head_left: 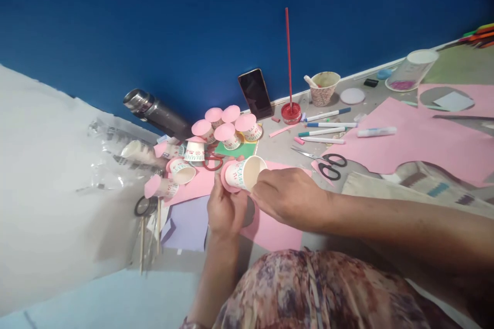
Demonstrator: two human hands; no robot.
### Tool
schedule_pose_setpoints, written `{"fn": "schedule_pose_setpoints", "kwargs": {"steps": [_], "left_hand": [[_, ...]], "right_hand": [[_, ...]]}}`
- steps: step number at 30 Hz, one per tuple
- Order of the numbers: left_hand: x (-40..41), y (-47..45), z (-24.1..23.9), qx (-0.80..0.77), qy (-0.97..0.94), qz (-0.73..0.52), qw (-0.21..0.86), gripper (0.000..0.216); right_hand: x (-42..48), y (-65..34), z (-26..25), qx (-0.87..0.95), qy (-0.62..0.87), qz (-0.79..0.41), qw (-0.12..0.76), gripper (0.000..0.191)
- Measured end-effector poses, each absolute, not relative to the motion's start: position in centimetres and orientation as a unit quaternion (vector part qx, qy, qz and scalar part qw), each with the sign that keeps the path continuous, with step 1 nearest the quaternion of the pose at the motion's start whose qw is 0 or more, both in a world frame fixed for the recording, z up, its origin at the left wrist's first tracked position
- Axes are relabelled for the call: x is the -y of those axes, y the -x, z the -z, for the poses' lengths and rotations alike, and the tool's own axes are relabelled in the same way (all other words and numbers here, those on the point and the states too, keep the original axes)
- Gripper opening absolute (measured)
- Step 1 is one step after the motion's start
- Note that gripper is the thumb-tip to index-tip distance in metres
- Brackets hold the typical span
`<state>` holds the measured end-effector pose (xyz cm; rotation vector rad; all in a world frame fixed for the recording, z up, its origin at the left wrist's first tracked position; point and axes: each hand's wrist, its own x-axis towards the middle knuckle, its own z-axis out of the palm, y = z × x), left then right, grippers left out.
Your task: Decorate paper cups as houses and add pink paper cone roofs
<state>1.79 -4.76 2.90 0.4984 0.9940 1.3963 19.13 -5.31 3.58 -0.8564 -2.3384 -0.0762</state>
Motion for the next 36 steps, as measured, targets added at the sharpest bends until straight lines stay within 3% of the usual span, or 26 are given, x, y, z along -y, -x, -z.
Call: {"fn": "schedule_pose_setpoints", "kwargs": {"steps": [7, 24, 36], "left_hand": [[5.0, -2.0, -2.5, -0.42, -0.234, -0.625, 0.615, 0.057], [4.9, -1.9, -1.7, -0.422, -0.244, -0.618, 0.617, 0.062], [5.0, -1.7, -1.3, -0.433, -0.25, -0.614, 0.611, 0.065]], "right_hand": [[5.0, -19.2, -3.5, 0.906, 0.308, 0.015, 0.29, 0.024], [4.8, -19.2, -3.1, 0.909, 0.272, -0.004, 0.316, 0.025], [4.6, -19.3, -4.2, 0.943, 0.254, -0.035, 0.211, 0.02]]}}
